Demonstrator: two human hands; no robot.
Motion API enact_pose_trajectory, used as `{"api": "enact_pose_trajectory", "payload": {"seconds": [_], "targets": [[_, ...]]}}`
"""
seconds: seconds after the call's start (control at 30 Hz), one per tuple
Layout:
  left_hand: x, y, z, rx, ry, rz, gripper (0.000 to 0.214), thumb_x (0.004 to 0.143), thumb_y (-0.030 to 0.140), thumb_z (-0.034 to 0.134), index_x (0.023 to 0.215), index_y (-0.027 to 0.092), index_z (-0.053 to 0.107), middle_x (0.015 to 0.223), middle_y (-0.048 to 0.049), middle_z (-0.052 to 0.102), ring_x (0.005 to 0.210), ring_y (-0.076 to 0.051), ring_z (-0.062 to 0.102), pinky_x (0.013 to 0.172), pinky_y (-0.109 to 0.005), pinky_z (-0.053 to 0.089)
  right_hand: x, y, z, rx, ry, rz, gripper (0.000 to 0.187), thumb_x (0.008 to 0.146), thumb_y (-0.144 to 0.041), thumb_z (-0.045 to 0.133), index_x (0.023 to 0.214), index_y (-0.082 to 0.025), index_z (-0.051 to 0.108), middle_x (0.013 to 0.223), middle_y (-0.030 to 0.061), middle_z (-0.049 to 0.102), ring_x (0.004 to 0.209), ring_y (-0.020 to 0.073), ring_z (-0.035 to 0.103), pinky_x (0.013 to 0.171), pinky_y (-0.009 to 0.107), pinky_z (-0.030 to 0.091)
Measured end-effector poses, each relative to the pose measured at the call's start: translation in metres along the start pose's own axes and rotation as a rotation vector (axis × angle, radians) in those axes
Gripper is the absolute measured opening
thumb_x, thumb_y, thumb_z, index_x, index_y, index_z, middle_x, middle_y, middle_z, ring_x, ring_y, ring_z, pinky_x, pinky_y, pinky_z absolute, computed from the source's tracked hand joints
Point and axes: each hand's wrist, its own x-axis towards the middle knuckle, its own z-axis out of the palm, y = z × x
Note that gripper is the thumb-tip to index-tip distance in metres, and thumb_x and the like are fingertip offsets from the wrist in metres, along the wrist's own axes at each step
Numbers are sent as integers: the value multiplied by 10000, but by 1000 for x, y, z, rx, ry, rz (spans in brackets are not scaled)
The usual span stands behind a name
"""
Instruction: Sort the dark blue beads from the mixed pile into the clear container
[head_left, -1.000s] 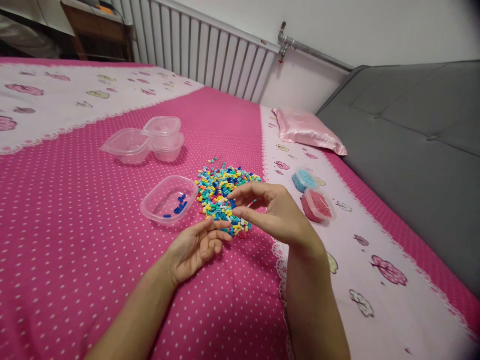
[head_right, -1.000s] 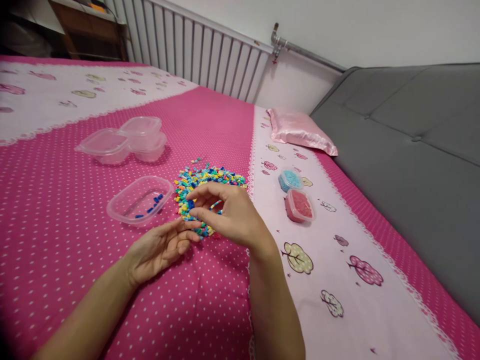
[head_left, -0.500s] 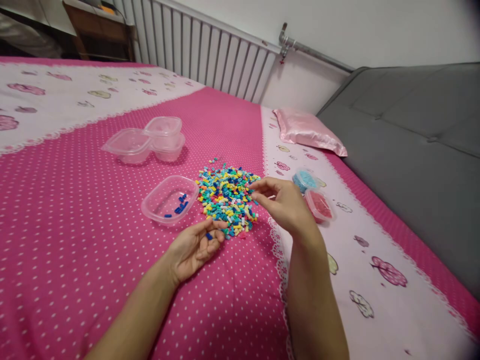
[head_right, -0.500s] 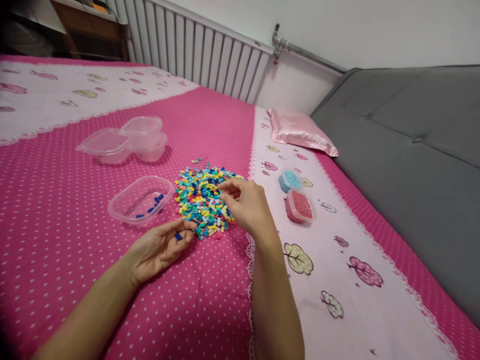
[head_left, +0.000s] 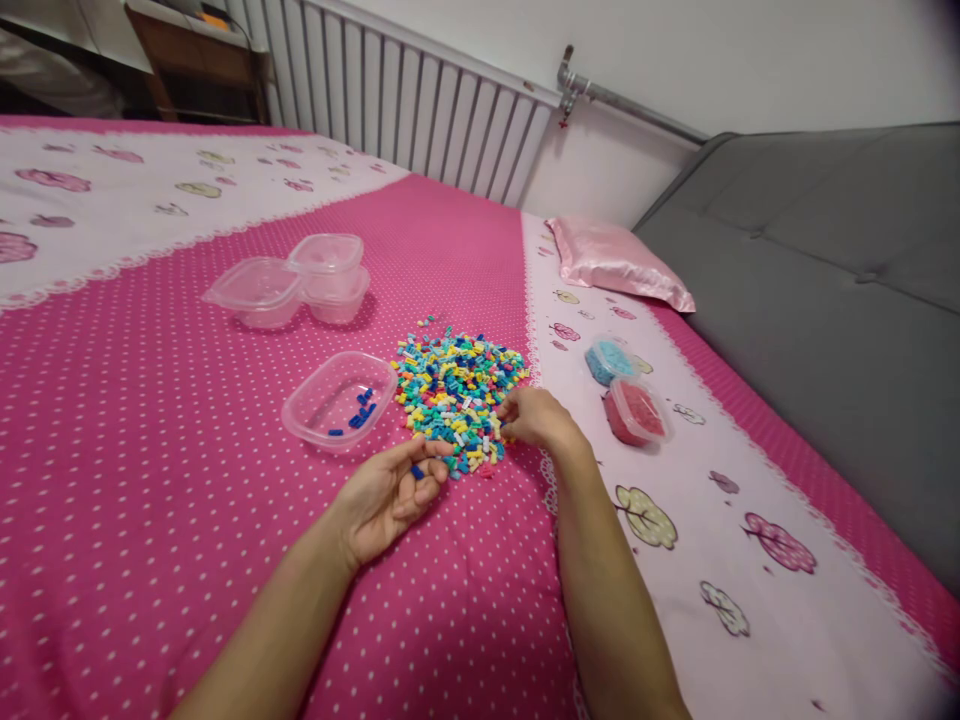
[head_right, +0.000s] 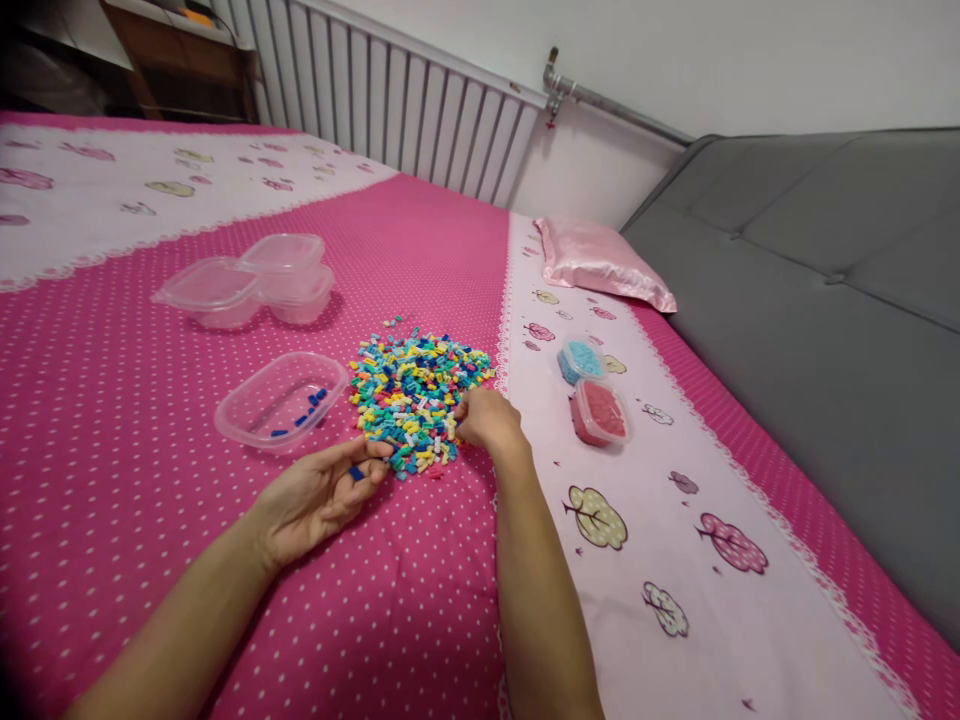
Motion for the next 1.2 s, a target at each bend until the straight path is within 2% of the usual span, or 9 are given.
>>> {"api": "enact_pose_trajectory", "payload": {"seconds": [0.13,0.3,0.5,0.6,0.67,0.77,0.9,1.03,1.2], "targets": [[0,0,0,-12,-14,3,295,900,166,302,806,82,569,573,-41,536,329,-33,379,250,-98,236,3,0,4,-9,11,-57,297,611,-56,611,863,-201,676,861,25,685,765,145,624,626,191,431],[0,-1,-1,-13,-12,6,293,902,171,303,808,84,566,578,-42,538,337,-34,390,251,-94,237,4,0,5,25,22,-63,300,630,-35,563,856,-200,672,846,22,684,735,137,618,639,197,437],[0,-1,-1,-24,20,5,251,896,163,326,841,84,558,590,-40,543,374,-50,447,261,-92,266,2,4,0,181,182,-90,240,675,-73,578,868,-187,660,810,13,685,756,134,620,667,206,455],[1,-1,-2,-51,17,2,223,885,143,349,869,69,559,616,-61,573,454,-79,538,318,-104,368,3,5,-3,293,233,-118,234,669,-65,580,865,-165,661,792,22,682,734,137,623,657,219,470],[3,-2,-4,-54,17,21,229,881,133,356,894,48,568,649,-89,609,525,-107,600,423,-137,472,2,5,-4,392,243,-165,220,669,-57,574,852,-147,657,790,33,678,718,132,625,658,226,481],[5,-3,-7,-68,17,50,251,886,151,360,919,27,575,751,-149,660,679,-167,669,616,-209,551,-1,0,-5,586,185,-295,218,674,-44,549,855,-129,637,824,45,672,752,124,633,695,235,501],[7,-4,-10,-120,-15,14,282,890,203,380,1008,18,558,891,-199,670,867,-228,671,767,-286,548,-14,-11,-11,741,52,-471,199,675,-78,556,858,-129,615,868,49,666,811,126,638,745,265,513],[7,-3,-12,-156,-46,-10,355,887,230,397,1149,12,497,973,-210,658,979,-253,638,837,-330,525,-31,-22,-18,812,-35,-579,182,685,-126,586,864,-144,615,862,40,673,816,131,646,769,288,518],[8,-3,-13,-155,-39,-12,361,898,252,377,1148,16,487,1018,-206,640,1014,-262,620,871,-345,503,-49,-31,-23,843,-49,-668,171,713,-135,617,883,-151,623,889,43,684,841,134,651,798,291,515]]}}
